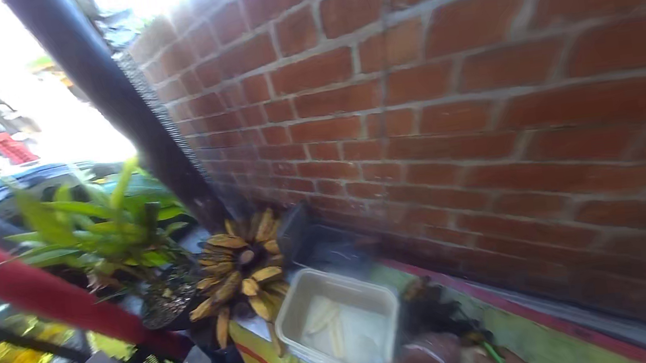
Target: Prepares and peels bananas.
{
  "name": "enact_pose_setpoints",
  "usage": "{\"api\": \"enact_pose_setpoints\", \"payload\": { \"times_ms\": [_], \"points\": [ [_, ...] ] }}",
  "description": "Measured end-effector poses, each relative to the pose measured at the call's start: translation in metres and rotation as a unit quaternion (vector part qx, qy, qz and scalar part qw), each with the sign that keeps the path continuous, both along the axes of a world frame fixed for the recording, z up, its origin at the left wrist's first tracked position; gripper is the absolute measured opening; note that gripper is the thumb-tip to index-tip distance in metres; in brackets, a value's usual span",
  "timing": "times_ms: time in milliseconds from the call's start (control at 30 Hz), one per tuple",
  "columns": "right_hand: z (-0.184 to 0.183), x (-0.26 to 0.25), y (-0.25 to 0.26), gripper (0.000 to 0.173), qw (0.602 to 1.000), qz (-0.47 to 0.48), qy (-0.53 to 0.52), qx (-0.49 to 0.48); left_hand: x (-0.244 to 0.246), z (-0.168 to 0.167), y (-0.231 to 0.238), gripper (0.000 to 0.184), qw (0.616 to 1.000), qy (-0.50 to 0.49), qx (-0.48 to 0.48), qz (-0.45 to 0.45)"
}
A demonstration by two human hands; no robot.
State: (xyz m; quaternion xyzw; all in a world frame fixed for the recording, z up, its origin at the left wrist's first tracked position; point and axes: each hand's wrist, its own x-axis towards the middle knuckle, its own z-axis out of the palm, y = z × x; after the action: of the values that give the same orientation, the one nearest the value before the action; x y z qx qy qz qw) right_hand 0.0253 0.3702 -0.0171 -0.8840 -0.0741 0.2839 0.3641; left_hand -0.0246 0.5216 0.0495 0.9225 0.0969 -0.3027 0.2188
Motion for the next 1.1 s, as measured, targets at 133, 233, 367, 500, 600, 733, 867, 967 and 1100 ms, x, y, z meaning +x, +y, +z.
{"api": "enact_pose_setpoints", "payload": {
  "times_ms": [133, 233, 367, 500, 600, 733, 867, 967, 1100],
  "points": [
    [0.011, -0.006, -0.014, 0.038, 0.999, -0.014, 0.010, 0.034, -0.008, -0.025, 0.008, 0.074, 1.000, -0.016, 0.006, -0.004],
    [0.015, -0.007, -0.034, 0.038, 0.997, -0.028, 0.042, 0.057, -0.007, -0.040, 0.005, 0.069, 1.000, -0.024, 0.000, -0.005],
    [0.026, -0.021, -0.045, 0.037, 0.996, -0.007, 0.017, 0.093, -0.003, -0.033, 0.003, 0.048, 0.999, -0.024, 0.002, 0.022],
    [0.026, -0.030, -0.048, 0.037, 0.995, 0.005, -0.018, 0.099, -0.011, -0.025, 0.004, 0.049, 0.990, -0.130, -0.058, -0.023],
    [0.037, -0.033, -0.048, 0.036, 0.994, 0.031, -0.034, 0.096, -0.015, -0.022, 0.000, 0.049, 0.974, -0.192, -0.057, -0.104],
    [0.032, -0.030, -0.052, 0.035, 0.990, 0.063, -0.057, 0.110, -0.018, -0.028, 0.001, 0.044, 0.966, -0.218, -0.025, -0.137],
    [0.032, -0.032, -0.054, 0.033, 0.991, 0.075, -0.047, 0.103, -0.019, -0.021, -0.003, 0.039, 0.978, -0.197, 0.015, -0.071],
    [0.031, -0.036, -0.057, 0.032, 0.991, 0.066, -0.042, 0.109, -0.010, -0.025, 0.000, 0.043, 0.980, -0.194, -0.032, -0.030],
    [0.027, -0.043, -0.058, 0.034, 0.990, 0.039, -0.022, 0.135, -0.004, -0.028, 0.004, 0.040, 0.972, -0.182, -0.136, 0.052]
  ]
}}
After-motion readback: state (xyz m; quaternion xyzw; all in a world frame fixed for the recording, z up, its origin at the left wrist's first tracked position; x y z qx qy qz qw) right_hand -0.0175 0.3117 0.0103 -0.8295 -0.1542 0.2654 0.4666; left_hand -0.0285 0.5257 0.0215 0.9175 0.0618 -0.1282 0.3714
